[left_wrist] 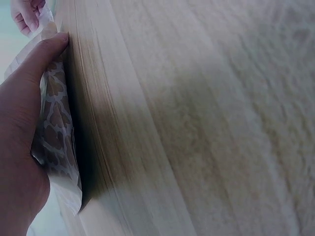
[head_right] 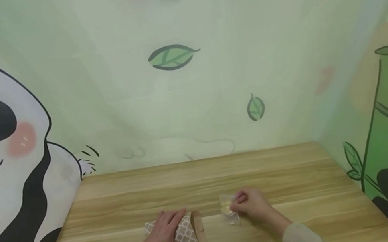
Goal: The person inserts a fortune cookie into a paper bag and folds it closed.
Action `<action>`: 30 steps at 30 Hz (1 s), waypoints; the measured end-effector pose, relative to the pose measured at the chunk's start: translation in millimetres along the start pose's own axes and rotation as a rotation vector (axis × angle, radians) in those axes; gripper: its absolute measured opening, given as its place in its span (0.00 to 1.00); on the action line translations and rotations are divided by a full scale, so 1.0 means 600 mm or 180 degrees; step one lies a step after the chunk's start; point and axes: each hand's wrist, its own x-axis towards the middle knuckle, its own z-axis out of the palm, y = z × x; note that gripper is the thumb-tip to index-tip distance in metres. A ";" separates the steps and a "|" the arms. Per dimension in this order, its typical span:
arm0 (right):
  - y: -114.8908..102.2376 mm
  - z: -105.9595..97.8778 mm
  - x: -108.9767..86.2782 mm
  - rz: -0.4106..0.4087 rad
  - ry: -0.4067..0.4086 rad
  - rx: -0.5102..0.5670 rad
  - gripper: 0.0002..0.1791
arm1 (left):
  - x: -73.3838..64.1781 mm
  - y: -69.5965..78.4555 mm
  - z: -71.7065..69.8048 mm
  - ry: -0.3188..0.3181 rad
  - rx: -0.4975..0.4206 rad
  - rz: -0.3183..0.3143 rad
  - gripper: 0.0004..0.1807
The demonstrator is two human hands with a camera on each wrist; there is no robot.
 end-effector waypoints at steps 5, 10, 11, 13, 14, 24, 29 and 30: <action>0.012 0.011 0.004 -0.0118 -0.0125 0.0624 0.10 | -0.002 -0.002 0.002 0.0062 0.0031 0.0044 0.66; 0.015 0.017 0.008 -0.0102 -0.0170 0.0942 0.08 | -0.004 -0.003 0.002 0.0098 0.0019 0.0075 0.66; 0.014 0.015 0.008 -0.0099 -0.0196 0.0990 0.08 | -0.004 -0.003 0.003 0.0090 0.0011 0.0075 0.66; 0.012 0.009 0.009 -0.0134 -0.0289 0.1087 0.09 | -0.004 -0.002 0.002 0.0063 -0.0004 0.0057 0.66; 0.011 0.006 0.009 -0.0156 -0.0352 0.1140 0.09 | -0.004 -0.002 0.001 0.0052 -0.0014 0.0051 0.66; -0.029 0.016 -0.005 -0.0388 -0.0728 0.1260 0.11 | -0.004 -0.001 0.006 0.0019 -0.0014 -0.0007 0.67; -0.038 0.054 -0.002 -0.0591 -0.0779 0.1134 0.08 | -0.003 -0.001 0.008 0.0035 -0.0004 -0.0013 0.67; -0.039 0.059 -0.001 -0.0611 -0.0791 0.1079 0.07 | -0.002 0.000 0.009 0.0035 -0.0006 -0.0013 0.67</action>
